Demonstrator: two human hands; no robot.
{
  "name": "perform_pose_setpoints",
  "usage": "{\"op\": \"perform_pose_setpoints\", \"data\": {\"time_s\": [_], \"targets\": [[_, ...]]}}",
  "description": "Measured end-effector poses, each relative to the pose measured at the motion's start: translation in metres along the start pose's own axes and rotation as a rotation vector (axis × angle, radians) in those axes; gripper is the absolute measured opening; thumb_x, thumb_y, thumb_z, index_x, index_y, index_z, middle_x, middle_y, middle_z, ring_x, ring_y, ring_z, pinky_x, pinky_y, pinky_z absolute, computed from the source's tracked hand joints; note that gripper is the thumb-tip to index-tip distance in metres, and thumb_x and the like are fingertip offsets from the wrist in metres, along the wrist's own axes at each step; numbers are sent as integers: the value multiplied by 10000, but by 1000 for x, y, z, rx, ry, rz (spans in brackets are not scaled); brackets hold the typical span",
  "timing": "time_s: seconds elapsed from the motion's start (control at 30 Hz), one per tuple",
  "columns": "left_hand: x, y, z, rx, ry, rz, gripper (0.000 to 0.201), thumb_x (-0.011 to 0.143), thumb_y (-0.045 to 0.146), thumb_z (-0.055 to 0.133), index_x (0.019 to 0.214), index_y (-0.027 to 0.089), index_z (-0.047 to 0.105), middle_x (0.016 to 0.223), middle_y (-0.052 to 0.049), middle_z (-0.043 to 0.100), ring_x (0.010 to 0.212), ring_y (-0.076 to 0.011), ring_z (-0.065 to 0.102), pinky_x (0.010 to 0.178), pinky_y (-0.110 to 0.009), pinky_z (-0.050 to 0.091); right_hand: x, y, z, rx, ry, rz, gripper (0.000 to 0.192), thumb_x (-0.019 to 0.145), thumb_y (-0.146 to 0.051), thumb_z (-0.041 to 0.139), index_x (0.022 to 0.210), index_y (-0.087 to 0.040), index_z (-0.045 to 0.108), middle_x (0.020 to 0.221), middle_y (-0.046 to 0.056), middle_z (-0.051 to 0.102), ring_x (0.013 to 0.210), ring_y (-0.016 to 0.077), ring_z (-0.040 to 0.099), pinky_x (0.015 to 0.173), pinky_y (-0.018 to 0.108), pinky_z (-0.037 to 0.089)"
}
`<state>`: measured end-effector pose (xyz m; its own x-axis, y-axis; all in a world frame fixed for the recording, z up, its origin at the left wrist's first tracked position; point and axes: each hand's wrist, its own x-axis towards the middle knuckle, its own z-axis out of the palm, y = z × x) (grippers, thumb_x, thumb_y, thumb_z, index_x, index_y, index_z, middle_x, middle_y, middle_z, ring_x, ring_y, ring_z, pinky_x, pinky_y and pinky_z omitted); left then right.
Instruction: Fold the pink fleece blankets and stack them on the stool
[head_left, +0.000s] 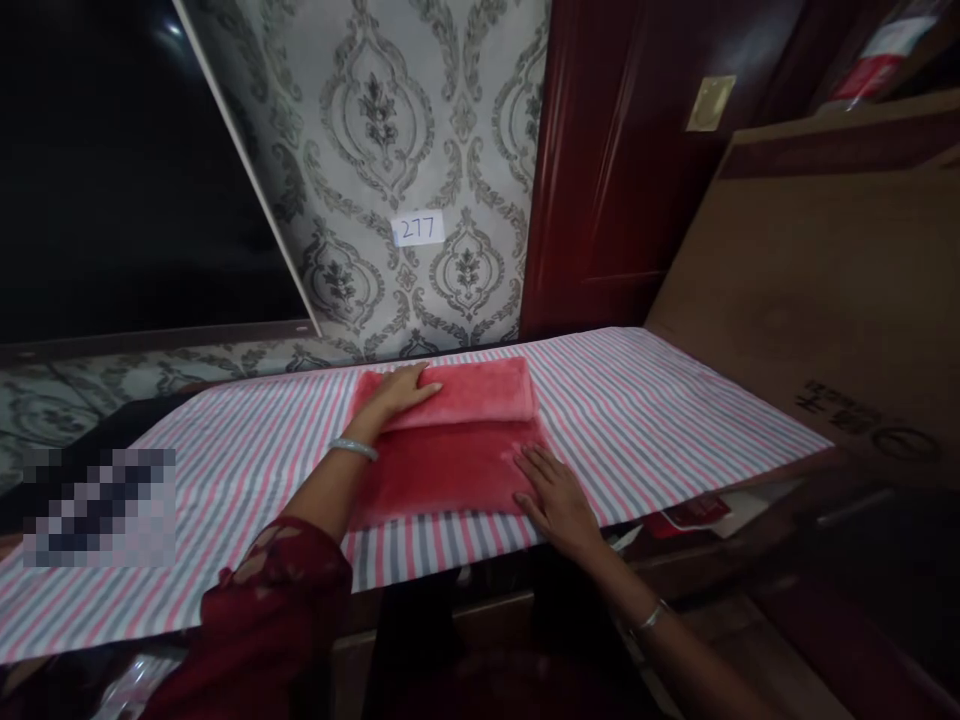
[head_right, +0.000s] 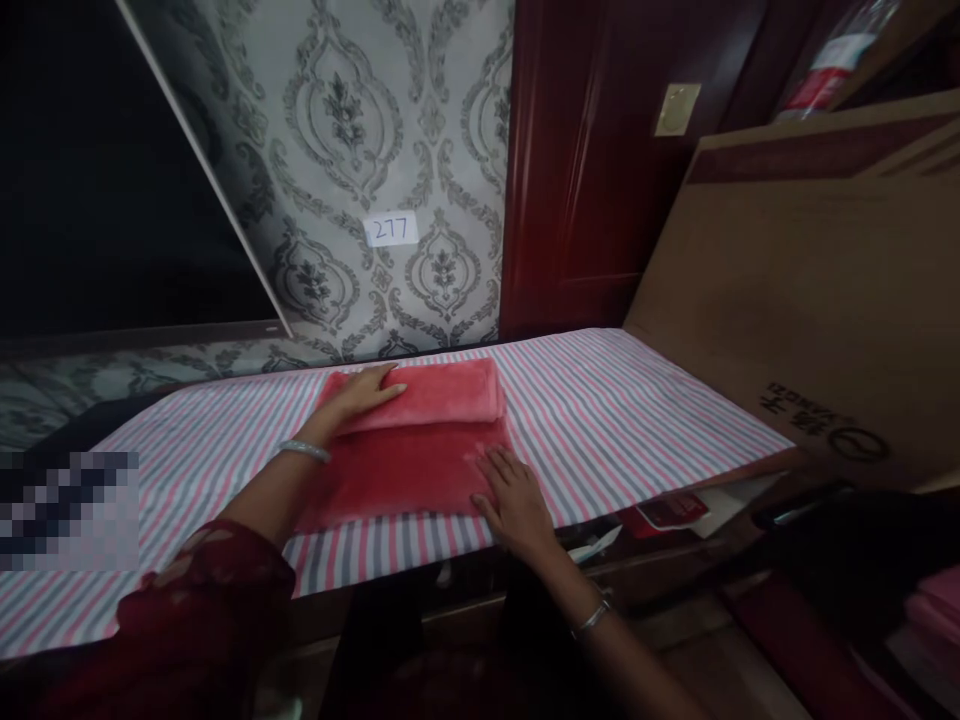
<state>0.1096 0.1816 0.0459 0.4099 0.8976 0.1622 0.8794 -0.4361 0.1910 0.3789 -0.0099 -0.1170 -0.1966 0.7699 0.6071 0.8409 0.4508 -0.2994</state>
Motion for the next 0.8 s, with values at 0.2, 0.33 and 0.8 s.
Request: {"op": "perform_pose_setpoints", "data": {"time_s": [0.2,0.33,0.8], "targets": [[-58,22,-10,108,105,178,403,865,364,651,1204,147,669,1171,-163,695,1126,-348,613,994,-455,437,-4,7,1,293,182,196,540,996,-476,465,1442,-174,496,1406,166,585,1312,291,544,1108,508,435],[-136,29,18,192,204,348,293,946,350,541,1153,189,670,1009,-128,685,956,-295,613,864,-439,466,-2,5,-3,550,294,400,509,997,-481,449,1393,-165,494,1274,157,664,1190,264,631,1041,451,492],[-212,-24,19,-543,503,-560,446,803,590,519,920,185,666,861,-87,702,745,-227,636,652,-344,513,12,19,-37,703,144,639,565,908,-634,444,1058,-176,739,1130,129,734,1143,304,640,1046,453,469]]}}
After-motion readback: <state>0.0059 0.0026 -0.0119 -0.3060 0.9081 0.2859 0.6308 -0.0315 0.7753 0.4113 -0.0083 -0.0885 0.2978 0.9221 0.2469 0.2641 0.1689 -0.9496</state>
